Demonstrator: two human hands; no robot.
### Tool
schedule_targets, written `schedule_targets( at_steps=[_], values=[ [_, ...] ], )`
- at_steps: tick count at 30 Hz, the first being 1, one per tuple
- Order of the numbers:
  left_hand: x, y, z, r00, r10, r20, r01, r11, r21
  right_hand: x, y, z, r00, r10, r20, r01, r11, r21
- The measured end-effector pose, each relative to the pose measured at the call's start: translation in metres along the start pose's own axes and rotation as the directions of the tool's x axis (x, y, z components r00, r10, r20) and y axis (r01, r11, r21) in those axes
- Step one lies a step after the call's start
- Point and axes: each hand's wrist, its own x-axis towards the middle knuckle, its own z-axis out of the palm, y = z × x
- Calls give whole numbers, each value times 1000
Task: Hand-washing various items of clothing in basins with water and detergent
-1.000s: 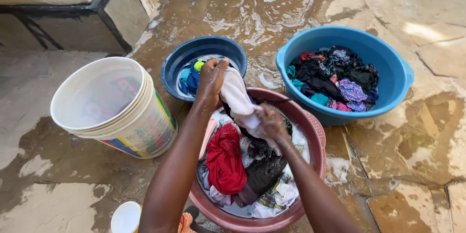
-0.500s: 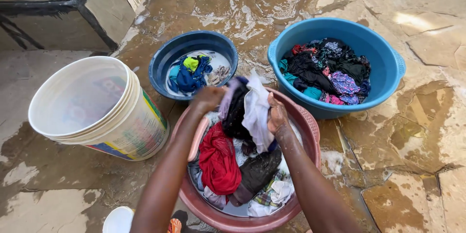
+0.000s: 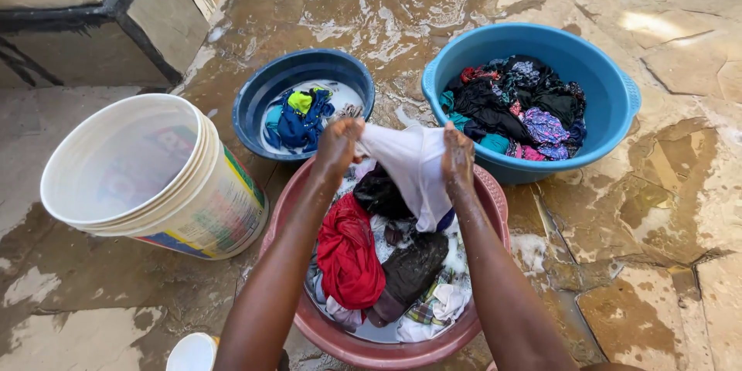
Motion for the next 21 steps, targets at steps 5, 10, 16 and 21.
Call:
schedule_targets(
  at_steps=[5,10,16,21],
  values=[
    [-8,60,-41,983,50,-175,-90,970,-226,-66,-131,-63,950,-227,-213,250,964,92],
    [18,33,-135,932,91,-351,-174,961,-214,30,-51,-103,956,141,-257,-35,925,378],
    [63,-92,-169,971,1,-239,182,642,745,46,28,-75,990,2,-143,7,998,64],
    [52,-141,-78,978,201,57,-94,181,979,14,27,-53,993,102,-55,-116,817,-565]
  ],
)
